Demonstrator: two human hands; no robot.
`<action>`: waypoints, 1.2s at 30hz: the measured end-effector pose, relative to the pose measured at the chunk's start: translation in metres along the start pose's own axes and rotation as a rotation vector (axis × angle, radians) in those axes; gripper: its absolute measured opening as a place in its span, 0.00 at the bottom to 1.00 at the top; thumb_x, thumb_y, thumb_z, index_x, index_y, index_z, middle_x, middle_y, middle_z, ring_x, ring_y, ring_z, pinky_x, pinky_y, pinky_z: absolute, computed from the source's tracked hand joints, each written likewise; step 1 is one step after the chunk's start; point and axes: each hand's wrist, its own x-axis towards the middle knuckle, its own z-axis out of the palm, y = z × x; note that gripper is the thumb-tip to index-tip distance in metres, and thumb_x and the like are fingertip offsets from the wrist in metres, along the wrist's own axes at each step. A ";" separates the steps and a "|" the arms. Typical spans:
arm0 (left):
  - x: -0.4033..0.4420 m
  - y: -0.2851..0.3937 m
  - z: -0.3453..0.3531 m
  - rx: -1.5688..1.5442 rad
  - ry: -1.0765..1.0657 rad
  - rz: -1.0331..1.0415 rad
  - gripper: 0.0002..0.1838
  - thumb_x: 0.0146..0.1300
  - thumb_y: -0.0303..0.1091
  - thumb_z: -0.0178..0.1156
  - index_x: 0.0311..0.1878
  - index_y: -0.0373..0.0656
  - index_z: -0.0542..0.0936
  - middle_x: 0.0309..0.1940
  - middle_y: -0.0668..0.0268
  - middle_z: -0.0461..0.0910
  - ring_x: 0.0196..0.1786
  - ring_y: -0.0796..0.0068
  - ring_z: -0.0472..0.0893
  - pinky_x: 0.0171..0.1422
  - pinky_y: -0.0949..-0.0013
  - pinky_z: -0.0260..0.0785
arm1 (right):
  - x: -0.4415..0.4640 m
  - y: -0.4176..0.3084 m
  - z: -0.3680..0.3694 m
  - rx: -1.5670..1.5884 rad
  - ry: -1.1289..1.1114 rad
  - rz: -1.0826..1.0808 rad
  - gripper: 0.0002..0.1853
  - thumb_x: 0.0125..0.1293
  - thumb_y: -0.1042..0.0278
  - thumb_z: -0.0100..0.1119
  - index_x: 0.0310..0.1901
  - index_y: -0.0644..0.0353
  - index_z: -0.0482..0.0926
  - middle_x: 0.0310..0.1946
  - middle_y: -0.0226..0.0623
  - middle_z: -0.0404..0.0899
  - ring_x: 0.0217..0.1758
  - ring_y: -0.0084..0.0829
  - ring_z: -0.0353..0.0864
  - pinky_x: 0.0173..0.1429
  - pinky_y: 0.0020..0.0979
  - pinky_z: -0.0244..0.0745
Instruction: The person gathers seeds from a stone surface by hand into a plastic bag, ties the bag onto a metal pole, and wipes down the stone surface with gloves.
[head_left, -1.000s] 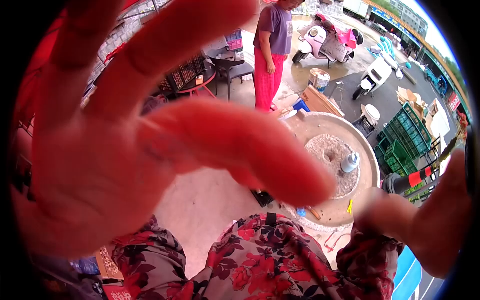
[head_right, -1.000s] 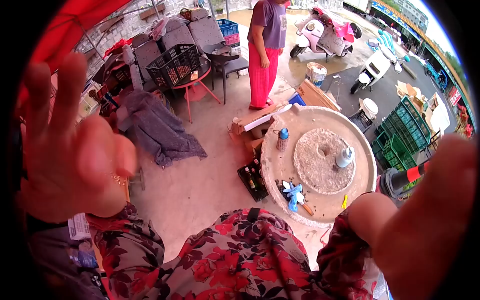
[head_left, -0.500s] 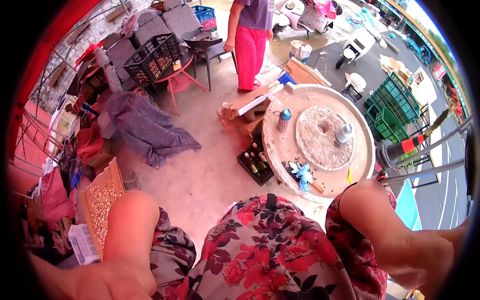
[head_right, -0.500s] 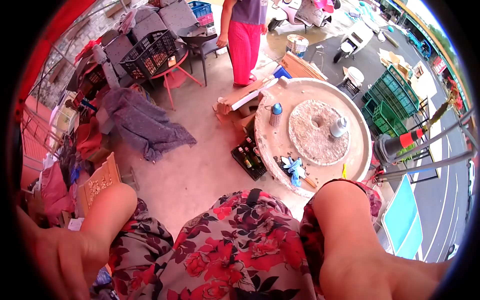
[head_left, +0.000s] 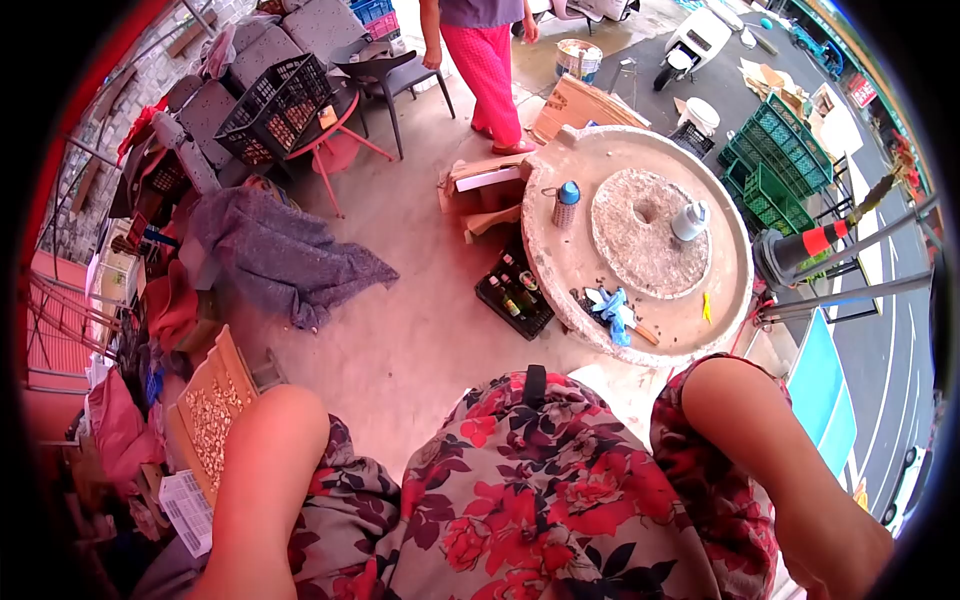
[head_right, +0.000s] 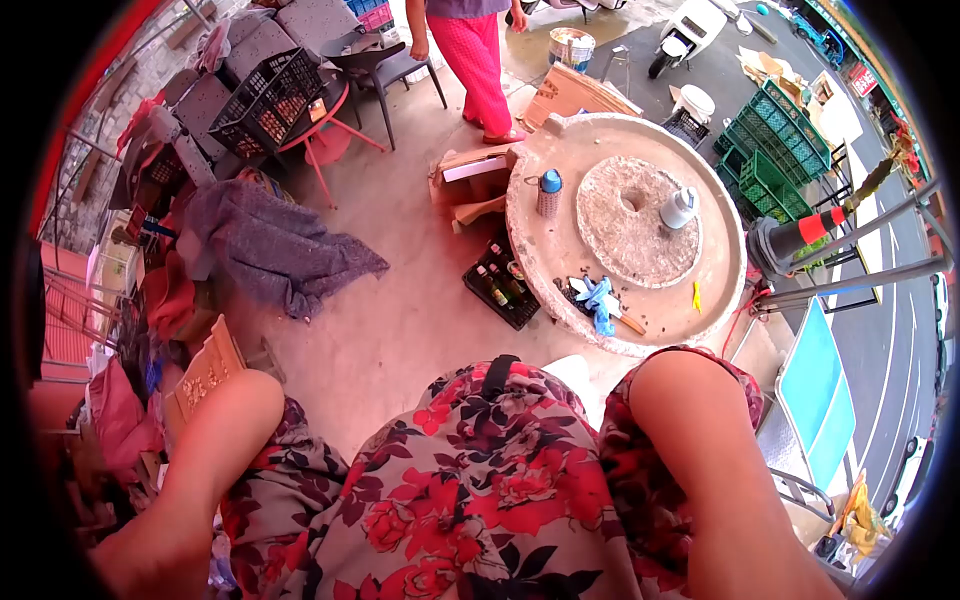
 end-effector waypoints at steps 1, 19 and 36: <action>-0.007 -0.005 -0.004 -0.077 -0.045 0.157 0.16 0.69 0.37 0.45 0.54 0.37 0.68 0.49 0.61 0.70 0.54 0.73 0.68 0.52 0.71 0.65 | -0.004 0.011 -0.005 -0.118 -0.104 -0.096 0.23 0.62 0.59 0.46 0.52 0.70 0.70 0.49 0.44 0.72 0.49 0.40 0.73 0.53 0.38 0.68; -0.377 -0.214 -0.100 0.303 0.915 -1.868 0.18 0.62 0.33 0.54 0.53 0.36 0.67 0.44 0.65 0.72 0.48 0.76 0.73 0.55 0.69 0.64 | -0.626 0.066 -0.246 -1.000 0.105 2.177 0.47 0.39 0.47 0.74 0.56 0.69 0.64 0.53 0.51 0.67 0.57 0.43 0.67 0.59 0.37 0.64; -0.501 -0.245 -0.075 0.444 1.369 -1.933 0.14 0.65 0.36 0.50 0.49 0.39 0.71 0.39 0.66 0.76 0.42 0.79 0.75 0.46 0.75 0.66 | -0.782 0.117 -0.277 -1.136 0.276 2.052 0.43 0.38 0.55 0.73 0.56 0.58 0.62 0.43 0.52 0.76 0.48 0.48 0.76 0.50 0.39 0.70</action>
